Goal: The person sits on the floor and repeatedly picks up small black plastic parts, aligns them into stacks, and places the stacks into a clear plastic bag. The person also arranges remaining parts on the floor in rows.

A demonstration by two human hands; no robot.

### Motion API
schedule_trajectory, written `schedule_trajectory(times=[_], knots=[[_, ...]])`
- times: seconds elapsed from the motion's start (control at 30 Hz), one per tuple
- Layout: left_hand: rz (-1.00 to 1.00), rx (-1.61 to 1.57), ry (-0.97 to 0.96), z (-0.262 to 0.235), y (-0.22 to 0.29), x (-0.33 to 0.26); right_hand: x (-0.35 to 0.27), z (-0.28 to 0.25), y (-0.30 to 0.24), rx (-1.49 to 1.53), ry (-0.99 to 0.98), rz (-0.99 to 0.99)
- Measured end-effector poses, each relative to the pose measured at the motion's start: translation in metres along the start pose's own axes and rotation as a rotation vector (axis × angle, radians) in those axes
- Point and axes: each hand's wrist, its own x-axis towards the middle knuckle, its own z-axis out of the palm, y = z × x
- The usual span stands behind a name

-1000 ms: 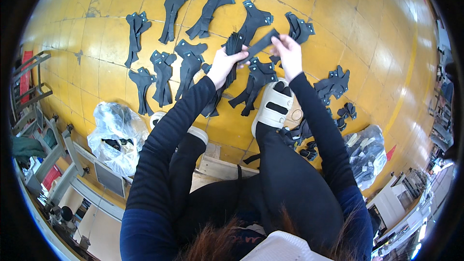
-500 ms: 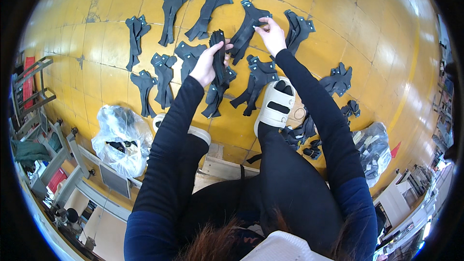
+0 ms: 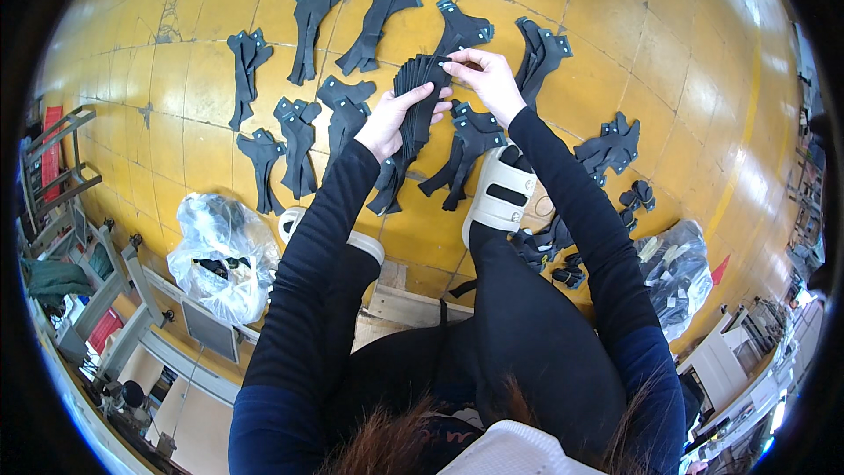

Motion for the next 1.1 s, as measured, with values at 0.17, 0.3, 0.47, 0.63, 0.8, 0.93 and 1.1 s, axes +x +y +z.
schedule_trajectory(times=[0.17,0.3,0.47,0.63,0.8,0.93,1.1], knots=[[0.018,0.034,0.040,-0.008,-0.004,-0.001,-0.006,-0.001,0.002,0.132,0.064,0.089],[0.118,0.084,0.055,-0.017,-0.015,0.005,-0.008,-0.012,-0.001,0.243,0.186,0.112],[0.186,0.170,0.160,-0.017,-0.017,0.008,-0.008,-0.017,0.005,0.274,0.194,0.138],[0.206,0.227,0.183,-0.018,-0.016,0.009,-0.013,-0.015,0.007,0.325,0.212,0.183],[0.206,0.255,0.180,-0.018,-0.022,0.011,-0.019,-0.020,0.016,0.350,0.244,0.189],[0.192,0.255,0.182,-0.014,-0.034,0.011,-0.024,-0.024,0.022,0.354,0.278,0.202],[0.151,0.280,0.184,-0.004,-0.050,0.010,-0.030,-0.031,0.028,0.373,0.316,0.215]])
